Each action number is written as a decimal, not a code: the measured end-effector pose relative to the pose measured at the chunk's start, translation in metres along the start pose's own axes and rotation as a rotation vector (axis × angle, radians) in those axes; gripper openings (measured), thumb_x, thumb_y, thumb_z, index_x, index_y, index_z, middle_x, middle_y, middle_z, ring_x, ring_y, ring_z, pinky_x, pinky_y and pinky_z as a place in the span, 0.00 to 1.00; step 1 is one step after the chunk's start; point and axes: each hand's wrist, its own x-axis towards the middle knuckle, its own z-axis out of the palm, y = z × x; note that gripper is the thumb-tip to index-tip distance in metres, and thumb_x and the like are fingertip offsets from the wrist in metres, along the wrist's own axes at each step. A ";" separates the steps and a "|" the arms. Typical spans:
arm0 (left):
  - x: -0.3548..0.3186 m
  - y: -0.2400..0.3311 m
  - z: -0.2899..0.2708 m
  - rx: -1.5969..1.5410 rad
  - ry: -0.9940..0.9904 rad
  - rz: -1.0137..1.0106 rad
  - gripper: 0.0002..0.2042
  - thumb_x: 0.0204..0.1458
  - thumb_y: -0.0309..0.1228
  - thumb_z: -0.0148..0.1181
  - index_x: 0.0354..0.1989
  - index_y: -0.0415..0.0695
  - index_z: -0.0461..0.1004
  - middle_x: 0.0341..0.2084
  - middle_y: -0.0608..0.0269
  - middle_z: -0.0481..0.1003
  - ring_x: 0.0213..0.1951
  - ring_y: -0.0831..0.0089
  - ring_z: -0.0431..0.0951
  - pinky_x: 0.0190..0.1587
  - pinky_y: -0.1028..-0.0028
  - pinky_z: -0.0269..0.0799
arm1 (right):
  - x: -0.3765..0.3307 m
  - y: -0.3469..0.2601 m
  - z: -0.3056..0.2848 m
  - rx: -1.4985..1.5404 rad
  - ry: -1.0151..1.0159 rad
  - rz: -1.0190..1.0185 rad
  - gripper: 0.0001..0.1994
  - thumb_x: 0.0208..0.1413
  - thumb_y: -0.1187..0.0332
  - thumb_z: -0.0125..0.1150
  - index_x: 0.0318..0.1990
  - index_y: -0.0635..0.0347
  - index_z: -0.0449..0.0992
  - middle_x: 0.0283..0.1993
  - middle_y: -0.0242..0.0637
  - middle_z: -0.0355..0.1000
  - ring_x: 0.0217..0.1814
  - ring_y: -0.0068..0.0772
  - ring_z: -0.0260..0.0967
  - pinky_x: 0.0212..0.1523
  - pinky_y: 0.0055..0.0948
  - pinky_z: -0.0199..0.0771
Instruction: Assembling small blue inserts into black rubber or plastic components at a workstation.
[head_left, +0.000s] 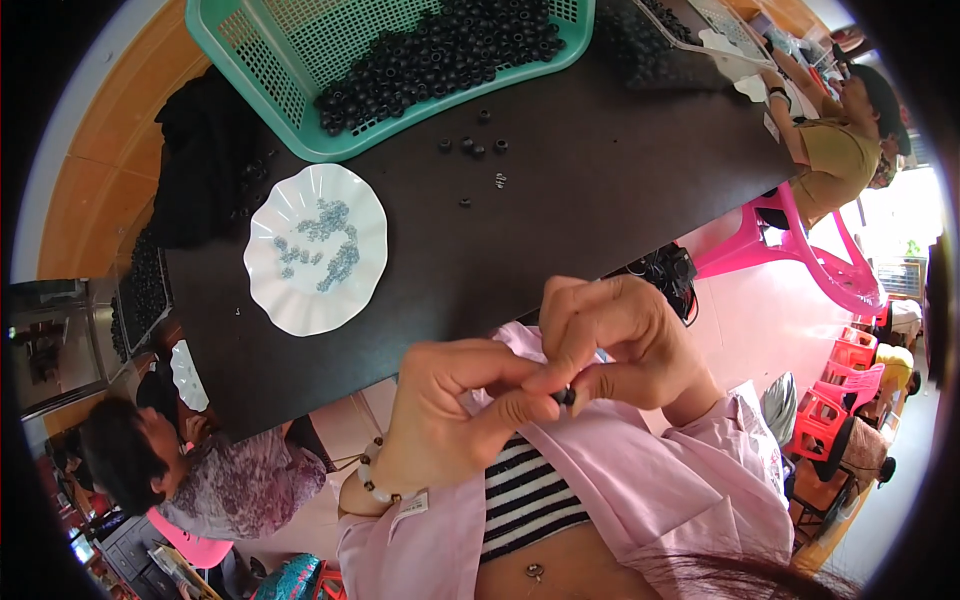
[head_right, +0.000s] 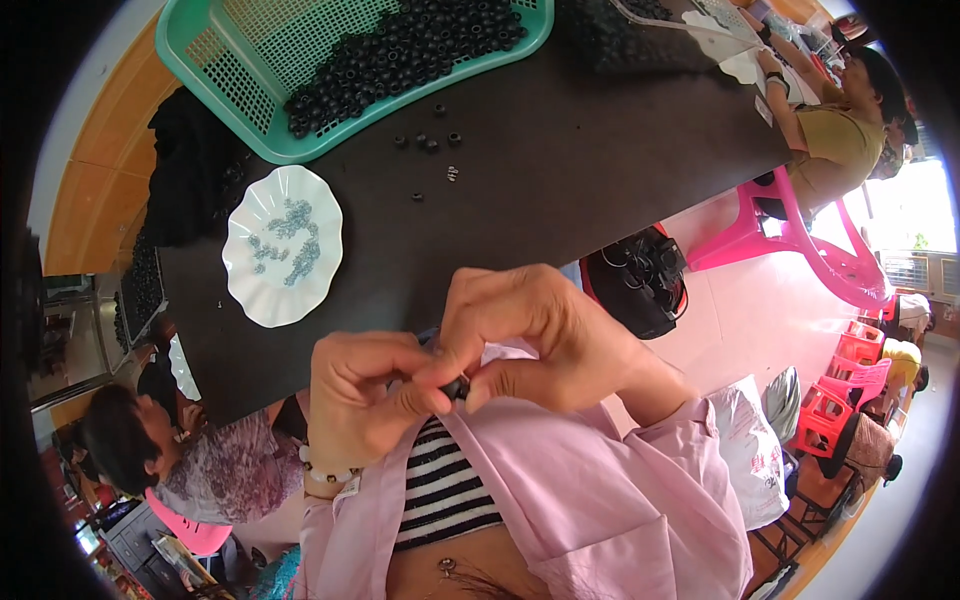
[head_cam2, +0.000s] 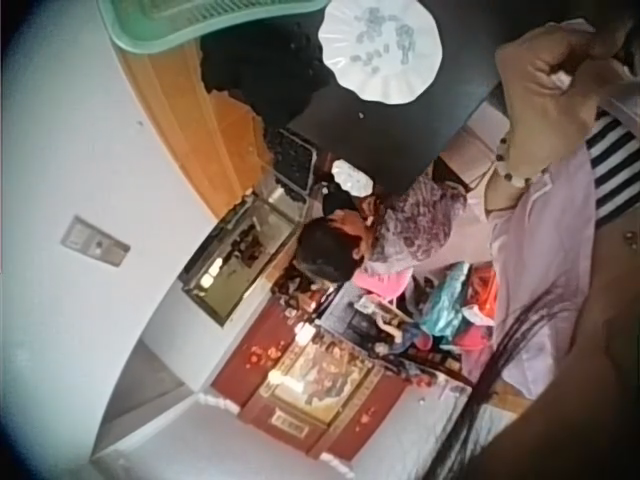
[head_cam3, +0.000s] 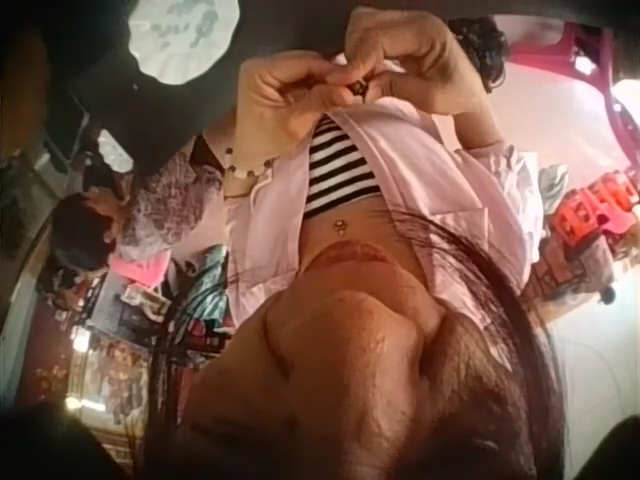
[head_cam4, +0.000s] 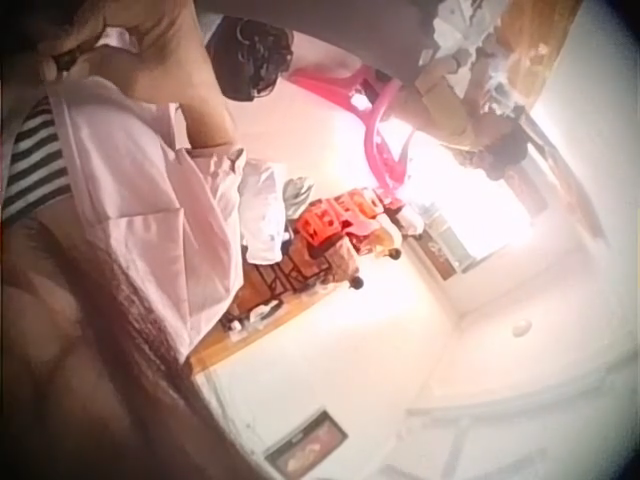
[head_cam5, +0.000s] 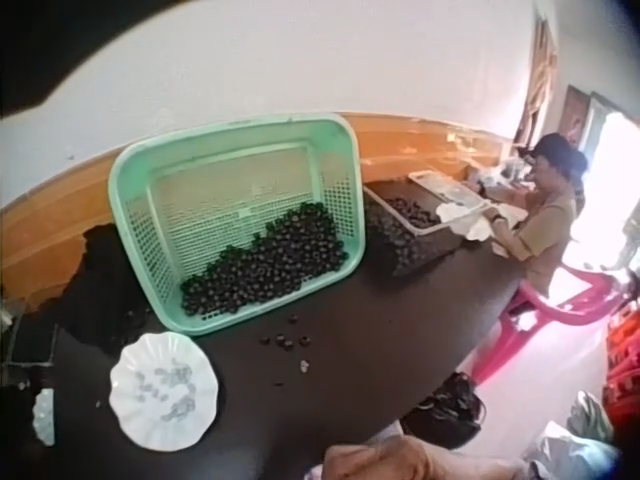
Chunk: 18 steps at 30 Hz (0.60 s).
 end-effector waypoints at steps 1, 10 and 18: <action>-0.001 0.002 0.001 0.035 -0.006 0.001 0.06 0.47 0.26 0.67 0.30 0.35 0.79 0.22 0.62 0.78 0.26 0.84 0.73 0.28 0.82 0.66 | 0.000 0.000 0.001 0.027 -0.016 -0.014 0.09 0.37 0.75 0.70 0.30 0.63 0.81 0.25 0.33 0.70 0.31 0.28 0.63 0.32 0.25 0.60; 0.022 -0.035 0.000 -0.076 0.154 -0.120 0.11 0.49 0.31 0.66 0.33 0.34 0.79 0.21 0.62 0.78 0.22 0.84 0.73 0.25 0.83 0.67 | 0.007 0.028 -0.010 0.234 0.079 0.245 0.09 0.42 0.75 0.71 0.33 0.65 0.80 0.31 0.31 0.69 0.34 0.21 0.63 0.35 0.19 0.64; 0.038 -0.063 -0.009 -0.430 0.080 -0.137 0.13 0.48 0.35 0.67 0.34 0.37 0.78 0.23 0.61 0.78 0.23 0.80 0.75 0.25 0.83 0.69 | 0.011 0.070 -0.034 0.569 -0.056 0.257 0.21 0.41 0.71 0.73 0.44 0.70 0.77 0.37 0.32 0.69 0.38 0.21 0.64 0.41 0.19 0.65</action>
